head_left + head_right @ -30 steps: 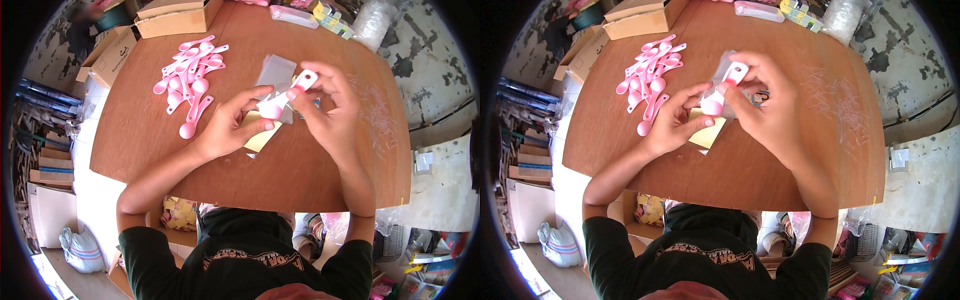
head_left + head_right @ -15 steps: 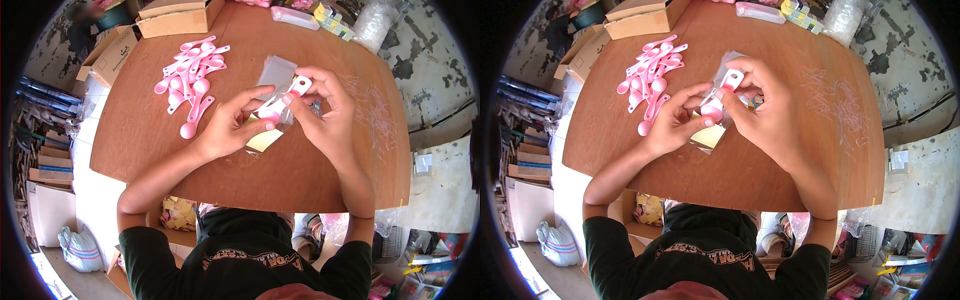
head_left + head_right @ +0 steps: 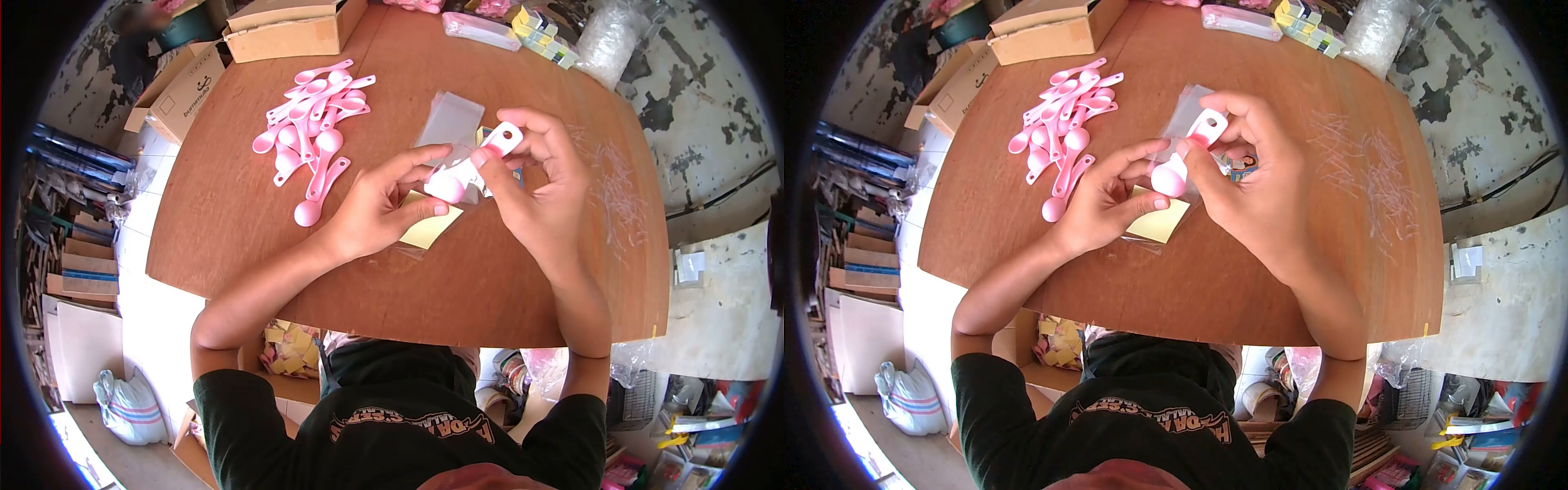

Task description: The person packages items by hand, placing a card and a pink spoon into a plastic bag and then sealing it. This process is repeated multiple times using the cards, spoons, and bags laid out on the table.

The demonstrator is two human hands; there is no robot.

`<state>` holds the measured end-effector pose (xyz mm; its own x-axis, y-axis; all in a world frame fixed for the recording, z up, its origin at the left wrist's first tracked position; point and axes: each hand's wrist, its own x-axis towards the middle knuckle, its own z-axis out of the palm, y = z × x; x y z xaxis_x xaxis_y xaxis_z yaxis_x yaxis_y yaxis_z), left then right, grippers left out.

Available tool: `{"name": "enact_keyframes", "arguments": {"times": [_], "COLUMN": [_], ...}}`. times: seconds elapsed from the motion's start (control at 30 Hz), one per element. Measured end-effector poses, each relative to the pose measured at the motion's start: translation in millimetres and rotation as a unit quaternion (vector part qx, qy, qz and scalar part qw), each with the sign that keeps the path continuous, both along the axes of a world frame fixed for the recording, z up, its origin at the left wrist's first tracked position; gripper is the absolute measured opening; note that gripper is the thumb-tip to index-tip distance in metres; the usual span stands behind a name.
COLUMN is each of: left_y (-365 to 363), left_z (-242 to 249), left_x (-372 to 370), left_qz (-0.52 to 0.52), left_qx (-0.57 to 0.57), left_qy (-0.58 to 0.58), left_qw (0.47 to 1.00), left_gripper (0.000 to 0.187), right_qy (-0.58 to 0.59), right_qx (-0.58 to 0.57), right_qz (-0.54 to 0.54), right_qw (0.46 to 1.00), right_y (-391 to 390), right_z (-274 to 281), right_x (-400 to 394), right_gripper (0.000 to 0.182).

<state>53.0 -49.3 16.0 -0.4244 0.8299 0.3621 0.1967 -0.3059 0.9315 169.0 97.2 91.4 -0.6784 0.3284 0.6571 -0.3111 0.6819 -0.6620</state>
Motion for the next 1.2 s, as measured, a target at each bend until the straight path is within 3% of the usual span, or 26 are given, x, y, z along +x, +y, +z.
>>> {"name": "enact_keyframes", "arguments": {"times": [0.37,0.47,0.53,0.57,0.67,0.73,0.87,0.97,1.0,1.07,1.1,1.2], "left_y": [-1,-1,-3,-3,-5,-5,-2,-4,-5,-5,-5,-5], "left_z": [9,9,10,10,11,11,5,8,9,12,13,16], "left_x": [3,2,2,2,2,1,1,-4,-5,-3,-3,-7], "left_qz": [-0.034,-0.037,-0.033,-0.03,-0.043,-0.048,-0.086,-0.024,0.022,0.032,0.046,0.054], "left_qx": [0.03,0.042,0.035,0.029,0.051,0.045,0.099,0.092,0.075,0.074,0.069,0.057], "left_qy": [-0.061,-0.066,-0.064,-0.062,-0.081,-0.074,-0.094,-0.008,0.052,0.041,0.038,0.066], "left_qw": [0.997,0.996,0.997,0.997,0.994,0.995,0.987,0.995,0.996,0.996,0.996,0.995], "left_gripper": [0.058,0.058,0.059,0.06,0.063,0.064,0.067,0.071,0.073,0.07,0.066,0.062], "right_qy": [-0.023,0.007,0.056,0.057,0.008,-0.08,-0.127,0.063,0.063,0.007,-0.061,-0.061], "right_qx": [0.038,0.018,0.169,0.17,0.135,-0.052,-0.11,0.054,0.056,0.233,0.17,0.155], "right_qz": [0.01,0.022,-0.005,-0.004,0.02,0.114,0.103,0.006,0.006,0.005,0.035,0.045], "right_qw": [0.999,1.0,0.984,0.984,0.991,0.989,0.98,0.996,0.996,0.972,0.983,0.985], "right_y": [-1,-1,7,8,11,14,13,20,25,32,32,23], "right_z": [-5,-1,3,4,-1,-5,13,36,39,43,41,40], "right_x": [1,-1,-3,-3,-3,-3,8,14,10,2,3,7], "right_gripper": [0.034,0.023,0.014,0.014,0.011,0.011,0.011,0.01,0.01,0.01,0.01,0.01]}}
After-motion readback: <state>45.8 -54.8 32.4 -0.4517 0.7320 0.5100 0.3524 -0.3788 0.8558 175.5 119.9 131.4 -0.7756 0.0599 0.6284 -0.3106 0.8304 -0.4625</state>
